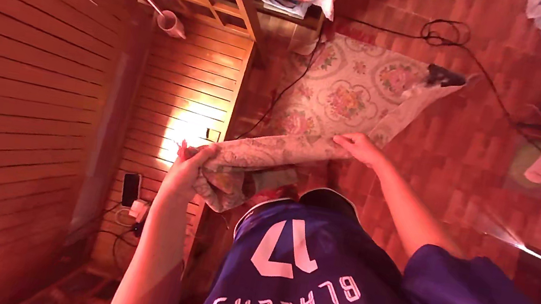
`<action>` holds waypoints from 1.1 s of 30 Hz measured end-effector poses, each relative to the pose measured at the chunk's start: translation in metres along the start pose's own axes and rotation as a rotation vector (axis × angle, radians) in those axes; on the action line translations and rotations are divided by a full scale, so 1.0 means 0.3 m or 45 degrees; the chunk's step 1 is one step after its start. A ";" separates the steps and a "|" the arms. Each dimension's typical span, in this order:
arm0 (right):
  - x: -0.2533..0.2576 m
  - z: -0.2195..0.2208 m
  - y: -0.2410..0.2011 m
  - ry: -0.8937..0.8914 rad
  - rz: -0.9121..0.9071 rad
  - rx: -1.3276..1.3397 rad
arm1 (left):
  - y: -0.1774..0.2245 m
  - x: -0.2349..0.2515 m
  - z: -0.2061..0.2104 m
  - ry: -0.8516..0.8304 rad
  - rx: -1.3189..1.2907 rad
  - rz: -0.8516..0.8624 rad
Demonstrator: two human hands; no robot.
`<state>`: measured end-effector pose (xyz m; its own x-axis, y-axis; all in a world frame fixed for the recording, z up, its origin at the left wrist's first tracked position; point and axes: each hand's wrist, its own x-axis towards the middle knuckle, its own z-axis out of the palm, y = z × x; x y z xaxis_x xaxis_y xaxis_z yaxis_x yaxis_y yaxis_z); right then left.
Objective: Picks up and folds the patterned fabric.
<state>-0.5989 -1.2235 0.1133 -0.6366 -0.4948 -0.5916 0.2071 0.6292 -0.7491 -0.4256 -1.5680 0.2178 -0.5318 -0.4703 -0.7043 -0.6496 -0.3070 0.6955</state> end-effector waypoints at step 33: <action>-0.153 0.274 -0.314 -0.244 -0.133 -0.198 | -0.009 -0.079 0.351 -0.707 1.436 0.423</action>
<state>-0.5280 -1.3094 0.1866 -0.4933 -0.6569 -0.5702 0.0220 0.6459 -0.7631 -0.4686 -1.4690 0.2176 -0.7308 0.0973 -0.6756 -0.3958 0.7460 0.5356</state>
